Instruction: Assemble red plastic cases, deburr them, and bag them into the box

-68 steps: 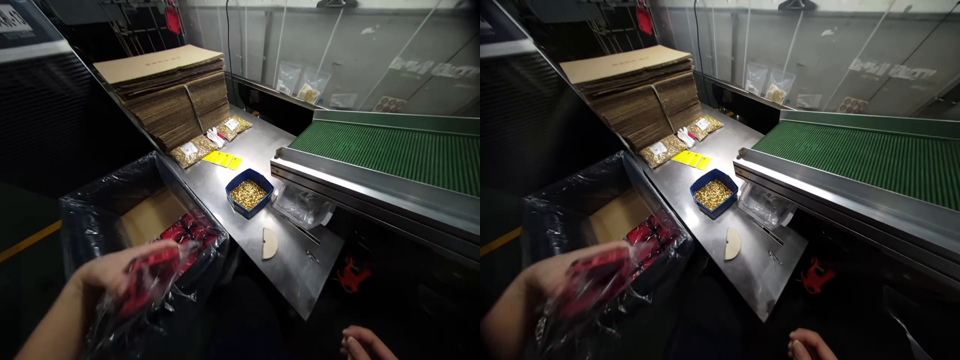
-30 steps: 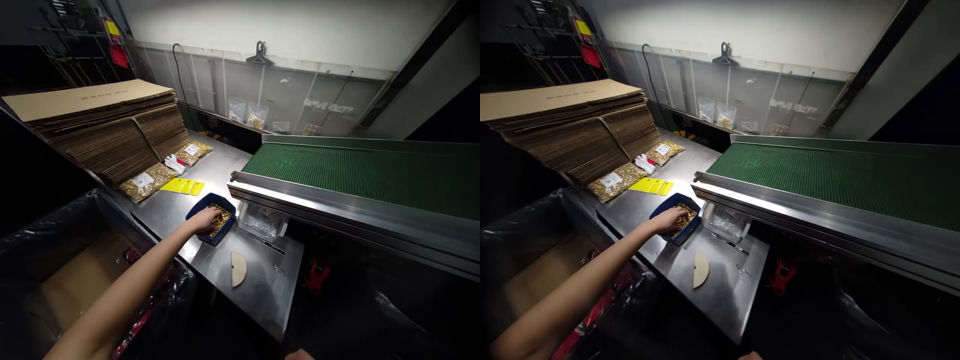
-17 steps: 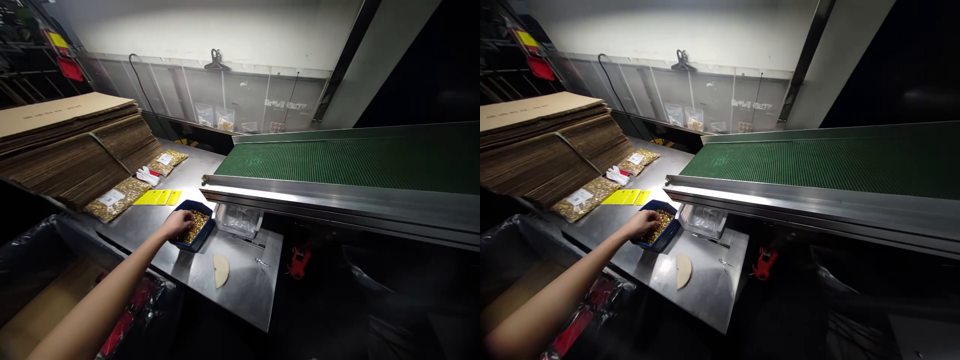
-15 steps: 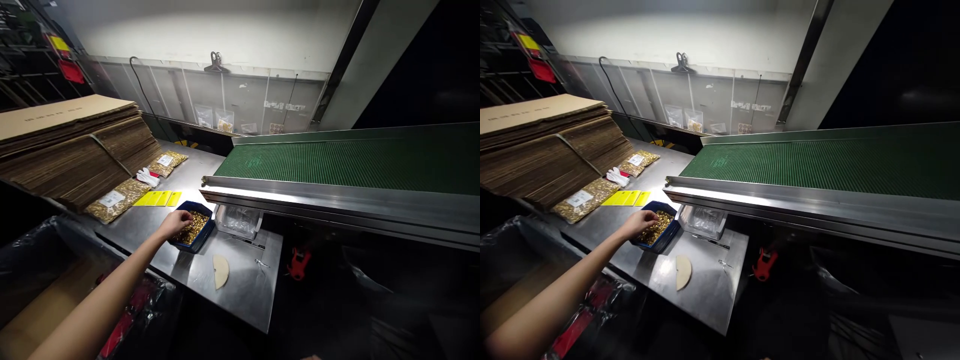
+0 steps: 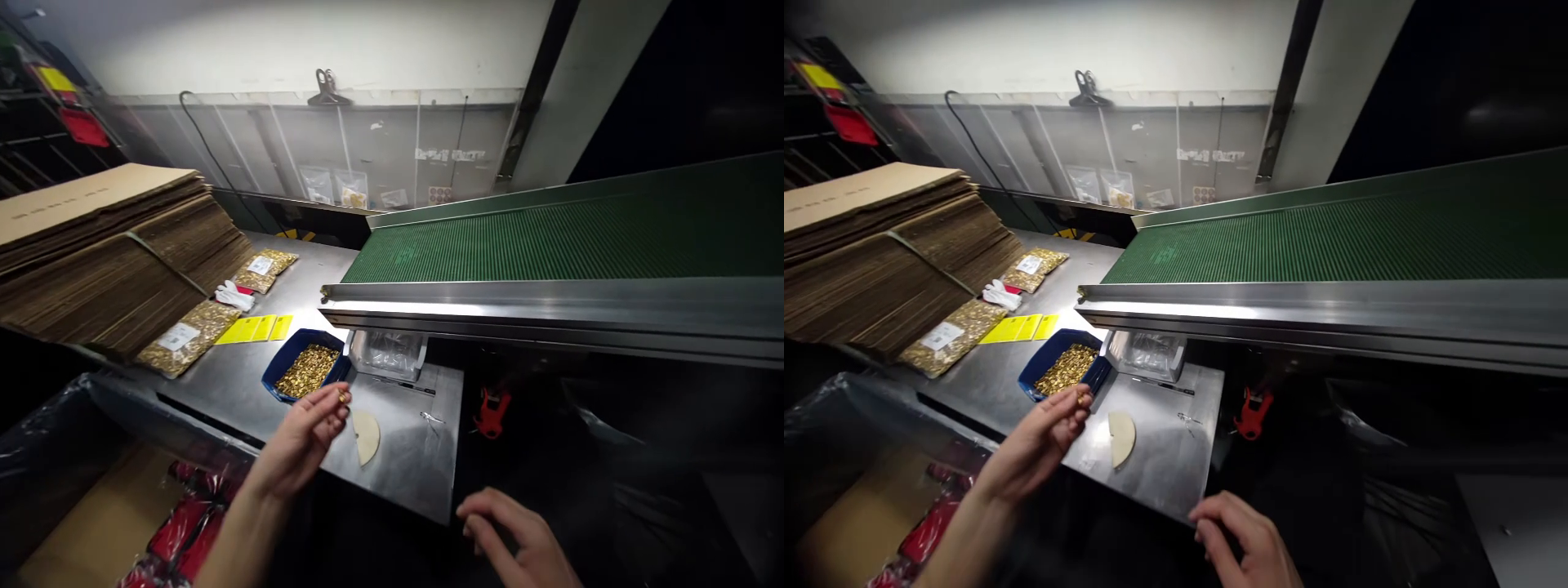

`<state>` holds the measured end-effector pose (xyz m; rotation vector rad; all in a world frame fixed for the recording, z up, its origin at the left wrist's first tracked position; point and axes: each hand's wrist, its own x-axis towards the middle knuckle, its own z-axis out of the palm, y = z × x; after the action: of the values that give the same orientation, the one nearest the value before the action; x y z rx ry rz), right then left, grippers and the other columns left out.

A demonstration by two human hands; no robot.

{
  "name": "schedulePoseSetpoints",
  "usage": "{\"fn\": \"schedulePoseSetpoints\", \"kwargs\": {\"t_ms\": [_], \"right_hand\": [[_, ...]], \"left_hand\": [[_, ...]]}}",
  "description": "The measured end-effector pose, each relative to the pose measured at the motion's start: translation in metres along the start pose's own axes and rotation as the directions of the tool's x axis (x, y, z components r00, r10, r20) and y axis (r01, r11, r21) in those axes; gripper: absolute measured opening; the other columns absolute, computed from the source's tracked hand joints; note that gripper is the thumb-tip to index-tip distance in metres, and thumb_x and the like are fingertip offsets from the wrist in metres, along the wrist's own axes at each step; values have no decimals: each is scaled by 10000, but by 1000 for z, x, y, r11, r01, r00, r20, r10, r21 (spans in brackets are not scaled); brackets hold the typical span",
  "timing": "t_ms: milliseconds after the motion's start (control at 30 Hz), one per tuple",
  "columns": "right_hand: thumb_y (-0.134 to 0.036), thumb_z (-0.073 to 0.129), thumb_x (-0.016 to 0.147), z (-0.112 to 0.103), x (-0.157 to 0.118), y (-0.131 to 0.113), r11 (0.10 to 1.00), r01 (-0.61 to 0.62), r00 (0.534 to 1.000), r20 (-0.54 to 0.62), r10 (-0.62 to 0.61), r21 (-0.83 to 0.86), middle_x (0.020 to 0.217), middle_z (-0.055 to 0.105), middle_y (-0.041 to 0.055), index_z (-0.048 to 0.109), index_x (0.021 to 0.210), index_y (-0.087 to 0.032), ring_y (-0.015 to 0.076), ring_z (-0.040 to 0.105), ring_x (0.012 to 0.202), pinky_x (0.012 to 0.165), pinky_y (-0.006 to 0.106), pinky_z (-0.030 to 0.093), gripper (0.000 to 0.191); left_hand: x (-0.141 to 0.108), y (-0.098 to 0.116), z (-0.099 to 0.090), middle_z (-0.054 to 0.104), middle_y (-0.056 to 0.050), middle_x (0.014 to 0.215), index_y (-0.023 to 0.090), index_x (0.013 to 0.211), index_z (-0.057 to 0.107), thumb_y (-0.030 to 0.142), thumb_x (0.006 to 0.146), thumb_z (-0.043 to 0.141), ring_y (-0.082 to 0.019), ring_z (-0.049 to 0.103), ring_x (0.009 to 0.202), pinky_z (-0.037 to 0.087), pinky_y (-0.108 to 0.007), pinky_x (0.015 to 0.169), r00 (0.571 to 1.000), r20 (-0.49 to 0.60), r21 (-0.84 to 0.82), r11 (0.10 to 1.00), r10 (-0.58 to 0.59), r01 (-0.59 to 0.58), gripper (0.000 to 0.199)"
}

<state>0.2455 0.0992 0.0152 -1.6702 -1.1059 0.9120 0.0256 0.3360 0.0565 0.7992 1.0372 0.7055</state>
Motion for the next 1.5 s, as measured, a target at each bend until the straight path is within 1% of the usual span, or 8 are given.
{"fn": "schedulePoseSetpoints", "kwargs": {"t_ms": [167,333,567,733,833,967,1300,1500], "right_hand": [[-323,578,1016,-5,38,-61,985,108,993,30,-113,132,885,703,24,737,1004,-221,150,676,761,707,229,534,189],[-178,626,980,-14,52,-87,982,154,985,60,-161,113,1019,716,3,742,1078,-245,147,679,939,826,231,519,166],[-214,705,957,-19,47,-66,980,103,995,-2,-104,172,938,662,8,816,992,-260,138,674,855,776,235,535,125],[-293,666,986,-14,39,-49,949,156,983,-135,-123,272,951,633,33,761,950,-210,139,649,819,755,242,548,131],[-370,643,1004,-16,37,-44,907,102,978,-207,-17,408,1051,680,58,708,970,-206,164,690,893,771,259,566,181],[-429,695,972,-24,33,-41,836,-52,980,-134,149,546,963,737,46,689,982,-210,161,727,780,687,250,580,219],[-403,821,871,-26,26,-29,832,-138,974,-81,214,537,756,706,10,761,910,-202,138,655,683,653,236,541,213],[-421,826,860,-27,21,-22,800,-214,958,-41,285,561,834,749,42,782,965,-194,159,689,715,690,261,563,255]], "left_hand": [[-40,-45,55,692,-20,831,189,853,779,370,621,992,-73,631,678,544,-122,617,965,152,-167,957,-214,239,363],[-47,-64,81,685,-25,805,177,856,810,366,611,999,-82,597,674,519,-150,627,927,248,-215,916,-283,338,362],[-50,-77,99,615,-19,684,170,793,829,438,643,967,-98,503,639,421,-188,577,904,345,-63,955,-252,290,337],[-52,-85,108,599,-2,657,198,737,796,428,580,998,-101,504,614,427,-196,572,904,328,-130,935,-273,330,344],[-55,-84,113,601,2,690,185,705,750,435,575,997,-83,503,592,415,-180,541,919,292,-178,929,-266,325,375],[-59,-84,113,600,8,648,169,771,729,468,699,927,-62,483,527,371,-162,486,910,333,-190,928,-247,322,366],[-52,-94,104,646,-2,649,149,807,823,430,676,951,-86,555,579,455,-188,541,961,249,-27,991,-118,129,335],[-54,-99,101,768,-77,855,137,959,838,420,705,939,-129,651,752,533,-202,686,952,199,-16,970,-233,241,393]]}}
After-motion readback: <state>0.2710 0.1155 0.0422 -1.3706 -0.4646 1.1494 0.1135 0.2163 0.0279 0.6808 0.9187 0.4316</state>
